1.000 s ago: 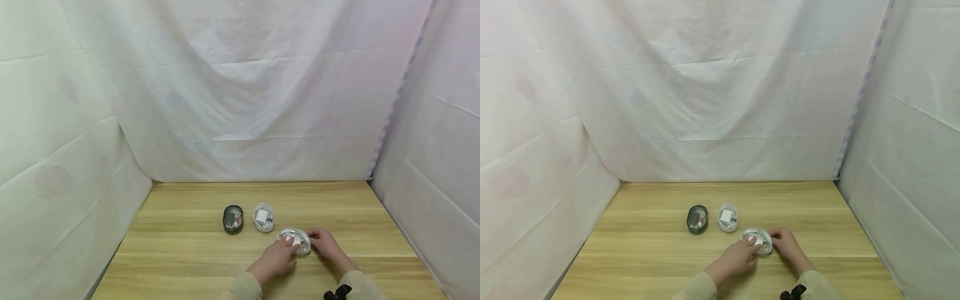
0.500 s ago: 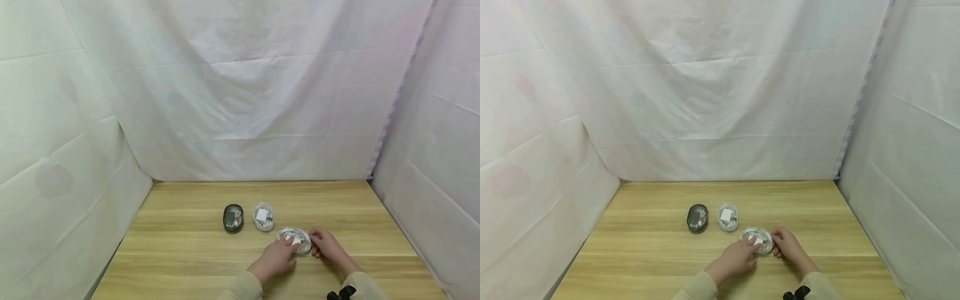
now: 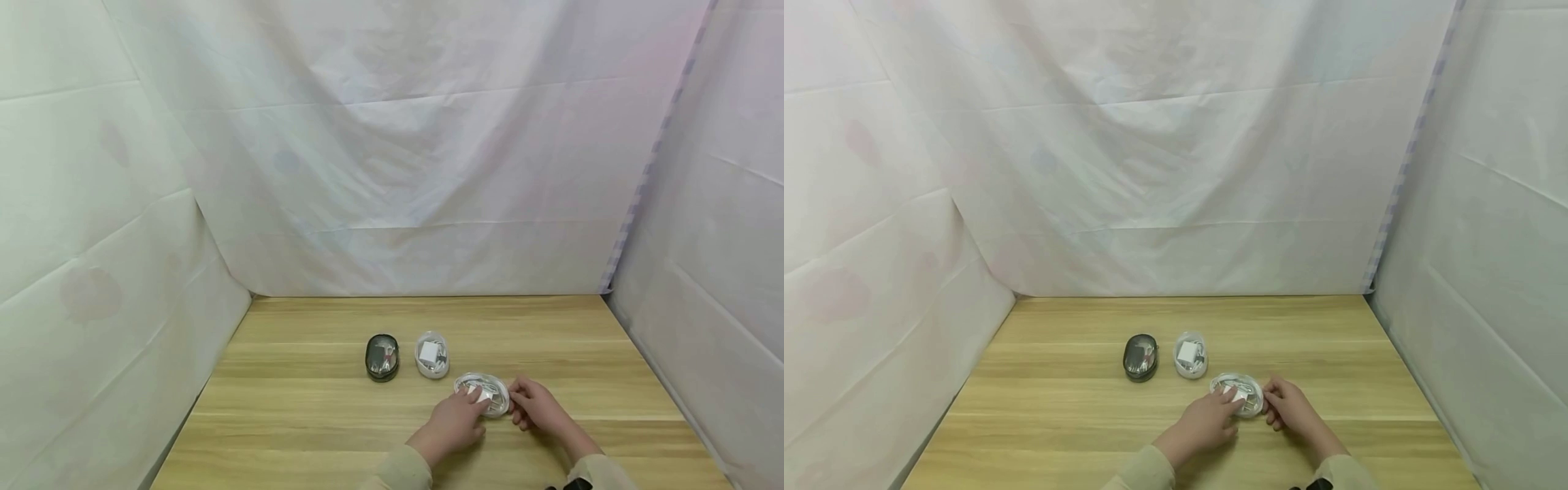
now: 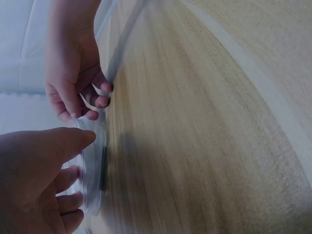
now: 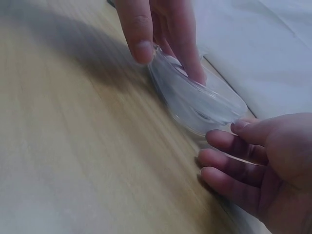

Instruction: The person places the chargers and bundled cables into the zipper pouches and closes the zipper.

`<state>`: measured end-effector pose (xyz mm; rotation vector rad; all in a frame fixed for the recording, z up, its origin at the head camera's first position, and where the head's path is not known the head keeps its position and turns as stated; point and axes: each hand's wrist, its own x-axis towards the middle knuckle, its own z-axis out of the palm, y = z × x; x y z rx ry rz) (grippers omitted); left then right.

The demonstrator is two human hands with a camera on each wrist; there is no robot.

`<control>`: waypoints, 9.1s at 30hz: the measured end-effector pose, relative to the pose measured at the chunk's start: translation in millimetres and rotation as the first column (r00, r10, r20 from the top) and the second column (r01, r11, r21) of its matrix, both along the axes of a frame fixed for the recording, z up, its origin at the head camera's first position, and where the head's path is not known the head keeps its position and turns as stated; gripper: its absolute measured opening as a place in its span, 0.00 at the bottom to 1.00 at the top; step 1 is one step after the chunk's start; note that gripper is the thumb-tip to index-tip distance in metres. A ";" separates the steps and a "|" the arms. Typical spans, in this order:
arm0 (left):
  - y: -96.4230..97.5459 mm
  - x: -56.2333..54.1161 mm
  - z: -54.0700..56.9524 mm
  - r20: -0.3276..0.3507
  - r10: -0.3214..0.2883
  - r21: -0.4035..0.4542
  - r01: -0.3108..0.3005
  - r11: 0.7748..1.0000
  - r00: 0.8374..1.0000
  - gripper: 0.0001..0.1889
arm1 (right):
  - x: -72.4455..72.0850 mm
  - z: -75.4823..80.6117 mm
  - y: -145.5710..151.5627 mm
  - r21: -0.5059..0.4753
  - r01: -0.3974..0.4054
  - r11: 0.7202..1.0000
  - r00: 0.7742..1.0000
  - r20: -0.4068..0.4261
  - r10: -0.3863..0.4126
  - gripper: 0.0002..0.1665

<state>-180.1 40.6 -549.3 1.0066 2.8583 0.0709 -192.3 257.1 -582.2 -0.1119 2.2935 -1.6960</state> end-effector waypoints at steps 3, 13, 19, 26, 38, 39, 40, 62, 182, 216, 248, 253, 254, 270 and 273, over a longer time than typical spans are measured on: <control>-0.4 -0.3 -2.0 -0.007 0.001 -0.001 -0.001 1.000 1.000 0.29 | 3.4 2.1 1.7 -0.006 -0.021 1.000 1.000 0.003 0.021 0.07; -0.3 1.2 -0.3 -0.002 0.014 -0.003 -0.014 1.000 1.000 0.29 | 9.5 -1.4 8.6 0.013 -0.093 0.996 0.995 0.026 0.093 0.12; 0.8 1.5 -0.5 -0.004 0.028 -0.004 -0.028 1.000 1.000 0.29 | 12.5 -1.3 10.0 0.024 -0.126 0.992 0.992 0.028 0.125 0.11; 1.4 1.1 -2.0 -0.016 0.030 -0.008 -0.030 1.000 0.999 0.29 | 14.2 0.4 9.9 0.027 -0.158 0.987 0.987 0.043 0.157 0.10; 3.7 1.8 -11.1 -0.084 0.013 -0.042 -0.017 0.999 0.996 0.30 | 19.1 2.1 11.8 0.015 -0.205 0.979 0.976 0.074 0.203 0.10; 3.8 2.7 -12.1 -0.099 0.009 -0.051 -0.014 0.999 0.995 0.31 | 18.9 1.6 12.0 0.022 -0.200 0.980 0.977 0.073 0.198 0.10; 4.0 3.7 -12.9 -0.113 0.004 -0.062 -0.011 0.998 0.994 0.31 | 18.8 1.2 12.0 0.026 -0.195 0.981 0.979 0.074 0.192 0.10; -7.2 -14.2 -6.2 -0.084 -0.161 -0.081 0.155 0.985 0.983 0.42 | -19.3 7.0 8.7 0.112 -0.041 0.993 0.999 0.019 0.039 0.10; 10.9 -35.0 -15.5 -0.084 -0.080 -0.205 0.061 0.977 0.993 0.50 | -6.3 8.9 -11.4 0.130 -0.050 0.990 0.999 0.024 0.047 0.10; 8.2 -40.2 -14.8 -0.049 -0.115 -0.159 0.106 0.982 0.992 0.51 | -48.2 -12.6 7.2 -0.098 -0.048 0.994 0.998 0.027 0.051 0.15; 12.9 -39.3 -16.8 -0.039 -0.058 -0.208 0.049 0.977 0.998 0.52 | -19.7 -1.9 14.7 -0.037 -0.136 0.990 0.991 0.009 0.136 0.11; 13.7 -40.6 -20.6 -0.048 -0.049 -0.210 0.038 0.977 0.998 0.52 | -15.6 -1.1 16.9 -0.015 -0.189 0.982 0.982 0.004 0.189 0.12; 13.9 -40.5 -21.0 -0.048 -0.048 -0.212 0.037 0.977 0.998 0.52 | -14.7 -1.2 17.1 -0.017 -0.196 0.981 0.981 -0.001 0.196 0.12; 13.4 -36.9 -17.0 -0.066 -0.036 -0.198 0.022 0.980 0.997 0.53 | -7.3 -1.0 13.6 -0.055 -0.259 0.964 0.966 -0.001 0.259 0.11; 14.3 -36.6 -15.3 -0.077 -0.034 -0.209 0.017 0.978 0.996 0.52 | -7.3 -0.8 13.7 -0.050 -0.236 0.971 0.972 0.004 0.236 0.11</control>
